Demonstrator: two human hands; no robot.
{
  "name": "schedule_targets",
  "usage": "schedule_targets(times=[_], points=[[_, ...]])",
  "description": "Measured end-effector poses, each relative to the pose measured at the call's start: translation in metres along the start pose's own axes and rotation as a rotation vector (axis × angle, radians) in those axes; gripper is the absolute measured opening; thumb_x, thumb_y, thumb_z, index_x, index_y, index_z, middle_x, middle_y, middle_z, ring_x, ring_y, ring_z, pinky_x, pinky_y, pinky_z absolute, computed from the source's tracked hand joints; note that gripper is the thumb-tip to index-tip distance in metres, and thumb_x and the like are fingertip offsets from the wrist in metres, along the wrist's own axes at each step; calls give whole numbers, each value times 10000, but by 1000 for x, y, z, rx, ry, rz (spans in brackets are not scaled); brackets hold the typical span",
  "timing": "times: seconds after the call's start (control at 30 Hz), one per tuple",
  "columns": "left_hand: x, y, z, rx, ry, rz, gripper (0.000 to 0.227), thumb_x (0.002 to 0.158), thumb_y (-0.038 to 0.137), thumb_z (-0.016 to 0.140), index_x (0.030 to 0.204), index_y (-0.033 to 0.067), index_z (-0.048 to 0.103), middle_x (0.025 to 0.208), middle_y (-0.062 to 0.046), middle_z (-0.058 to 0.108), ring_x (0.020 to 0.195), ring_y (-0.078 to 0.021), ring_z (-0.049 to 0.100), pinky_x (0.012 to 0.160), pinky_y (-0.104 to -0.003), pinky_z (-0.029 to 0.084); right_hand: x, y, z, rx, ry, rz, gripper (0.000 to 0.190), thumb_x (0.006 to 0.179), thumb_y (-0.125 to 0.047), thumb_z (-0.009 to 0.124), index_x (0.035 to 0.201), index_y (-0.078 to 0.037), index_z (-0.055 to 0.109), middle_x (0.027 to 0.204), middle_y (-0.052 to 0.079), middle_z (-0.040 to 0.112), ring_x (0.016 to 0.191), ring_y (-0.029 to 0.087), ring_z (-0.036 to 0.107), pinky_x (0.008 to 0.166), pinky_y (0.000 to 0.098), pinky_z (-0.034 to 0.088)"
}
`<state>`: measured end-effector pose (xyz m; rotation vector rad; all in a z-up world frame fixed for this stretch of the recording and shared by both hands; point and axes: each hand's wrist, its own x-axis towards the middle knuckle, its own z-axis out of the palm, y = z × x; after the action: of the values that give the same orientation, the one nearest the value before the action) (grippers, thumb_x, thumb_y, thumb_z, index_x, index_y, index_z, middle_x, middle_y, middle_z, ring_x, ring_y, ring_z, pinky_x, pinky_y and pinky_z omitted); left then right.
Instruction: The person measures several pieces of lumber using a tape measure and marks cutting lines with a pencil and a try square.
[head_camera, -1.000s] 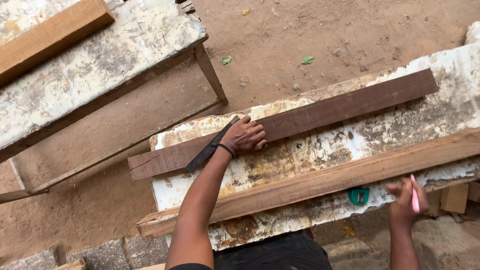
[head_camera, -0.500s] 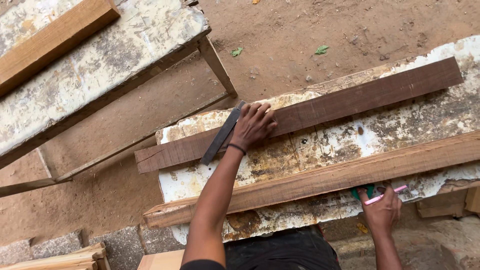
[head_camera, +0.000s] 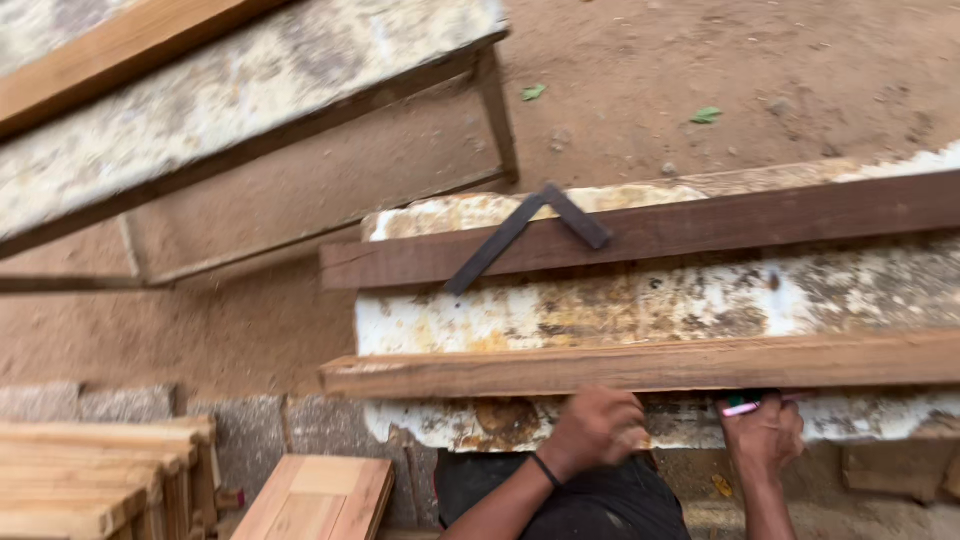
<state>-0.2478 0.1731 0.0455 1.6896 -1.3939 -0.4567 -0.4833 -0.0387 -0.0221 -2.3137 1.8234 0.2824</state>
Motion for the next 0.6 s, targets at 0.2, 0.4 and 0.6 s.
schedule_targets(times=[0.2, 0.4, 0.6], points=[[-10, 18, -15, -151, -89, -107, 497, 1003, 496, 637, 1297, 96, 617, 1344, -142, 609, 1193, -331, 615, 1020, -434, 481, -75, -13, -3, 602, -58, 33, 473, 908, -428, 807, 1122, -15, 728, 881, 203, 736, 841, 279, 704, 867, 409, 545], [-21, 37, -37, -578, -168, -428, 701, 1023, 583, 550, 1490, 66, 475, 1372, -202, 569, 1222, -354, 601, 1011, -461, 495, -125, -87, -39, 739, -108, -283, 368, 985, -375, 679, 1162, -57, 735, 864, 147, 722, 807, 243, 696, 739, 351, 524], [-57, 20, -62, -873, 230, -571, 629, 1078, 530, 567, 1429, 13, 495, 1136, -174, 666, 969, -273, 677, 820, -392, 562, -126, -195, -79, 416, -42, -652, 417, 1011, -479, 583, 1137, -121, 756, 806, 166, 708, 780, 348, 694, 676, 415, 517]])
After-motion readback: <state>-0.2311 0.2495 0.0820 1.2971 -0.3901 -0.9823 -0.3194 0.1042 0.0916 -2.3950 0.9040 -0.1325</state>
